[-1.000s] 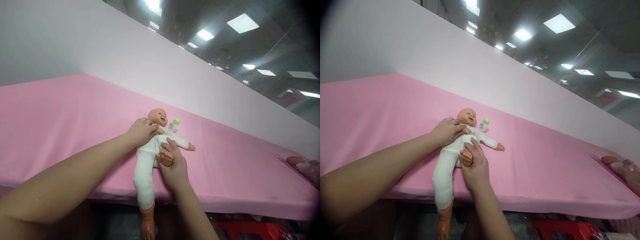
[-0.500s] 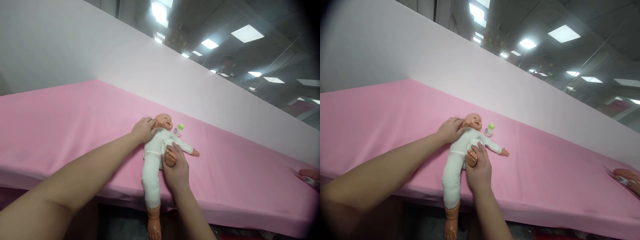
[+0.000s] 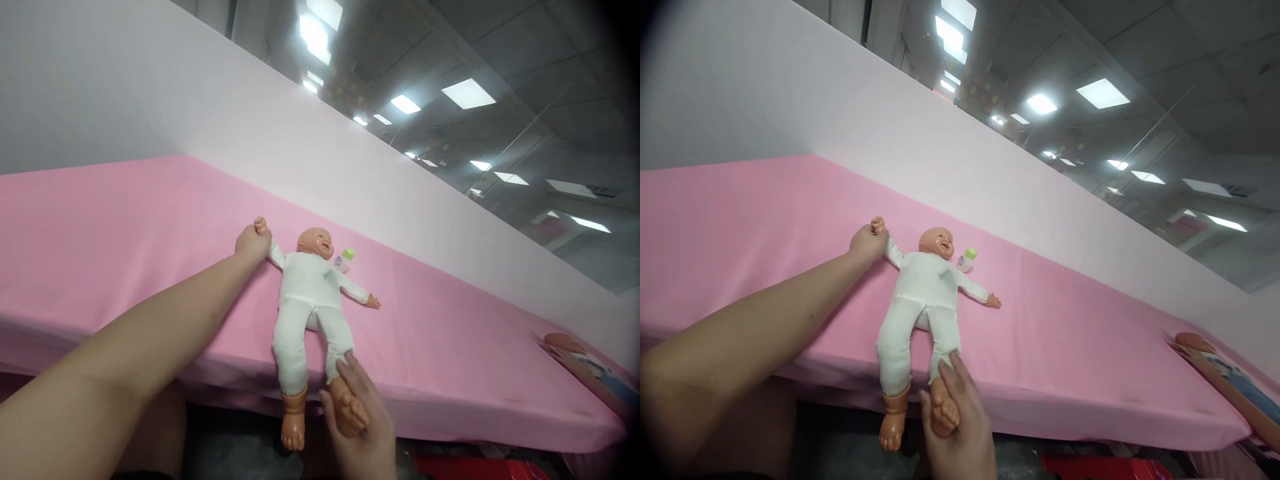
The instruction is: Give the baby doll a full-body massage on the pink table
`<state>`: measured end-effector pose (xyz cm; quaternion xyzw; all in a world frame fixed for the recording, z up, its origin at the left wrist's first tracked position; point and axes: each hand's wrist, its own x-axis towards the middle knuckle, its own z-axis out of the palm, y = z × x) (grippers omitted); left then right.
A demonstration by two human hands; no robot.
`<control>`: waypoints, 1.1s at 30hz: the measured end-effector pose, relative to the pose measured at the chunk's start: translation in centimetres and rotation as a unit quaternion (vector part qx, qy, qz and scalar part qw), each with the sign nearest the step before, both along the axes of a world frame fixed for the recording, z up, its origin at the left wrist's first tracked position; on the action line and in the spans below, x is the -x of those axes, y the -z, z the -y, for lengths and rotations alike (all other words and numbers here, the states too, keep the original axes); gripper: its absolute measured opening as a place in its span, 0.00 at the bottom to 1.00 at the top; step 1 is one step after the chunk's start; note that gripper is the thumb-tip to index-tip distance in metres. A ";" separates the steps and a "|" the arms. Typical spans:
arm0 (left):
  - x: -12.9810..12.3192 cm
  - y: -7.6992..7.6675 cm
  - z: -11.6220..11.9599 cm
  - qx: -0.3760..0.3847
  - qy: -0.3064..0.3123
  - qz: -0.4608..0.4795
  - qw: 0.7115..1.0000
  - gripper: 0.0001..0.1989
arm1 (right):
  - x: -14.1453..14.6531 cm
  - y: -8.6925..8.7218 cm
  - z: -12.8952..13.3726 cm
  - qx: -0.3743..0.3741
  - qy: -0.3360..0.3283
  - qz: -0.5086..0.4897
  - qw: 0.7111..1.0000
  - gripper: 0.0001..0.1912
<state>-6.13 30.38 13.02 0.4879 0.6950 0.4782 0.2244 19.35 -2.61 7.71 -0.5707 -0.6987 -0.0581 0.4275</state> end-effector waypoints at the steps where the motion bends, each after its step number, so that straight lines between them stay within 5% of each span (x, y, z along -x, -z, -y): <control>1: 0.0 0.1 0.0 -0.002 0.000 -0.004 1.000 0.16 | 0.0 0.5 0.4 0.005 -0.003 0.007 1.000 0.23; 8: -0.2 -0.5 1.2 -0.045 0.039 -0.036 0.998 0.16 | -0.2 1.5 0.5 0.016 -0.025 0.013 0.999 0.24; 13: -1.8 -1.9 3.8 -0.139 0.135 -0.097 0.976 0.17 | -0.4 -1.4 -0.6 -0.056 -0.041 0.007 0.998 0.27; 18: -4.2 -2.0 6.2 -0.227 0.262 -0.230 0.909 0.20 | 0.2 -5.0 -4.9 -0.053 -0.015 -0.035 0.998 0.24; 25: -5.3 -1.6 6.4 -0.186 0.326 -0.347 0.860 0.21 | 0.8 -5.7 -11.7 0.083 -0.050 -0.090 0.991 0.26; 33: -5.5 -1.4 5.8 -0.181 0.325 -0.333 0.866 0.20 | 1.2 -5.1 -13.6 0.112 -0.051 -0.103 0.987 0.26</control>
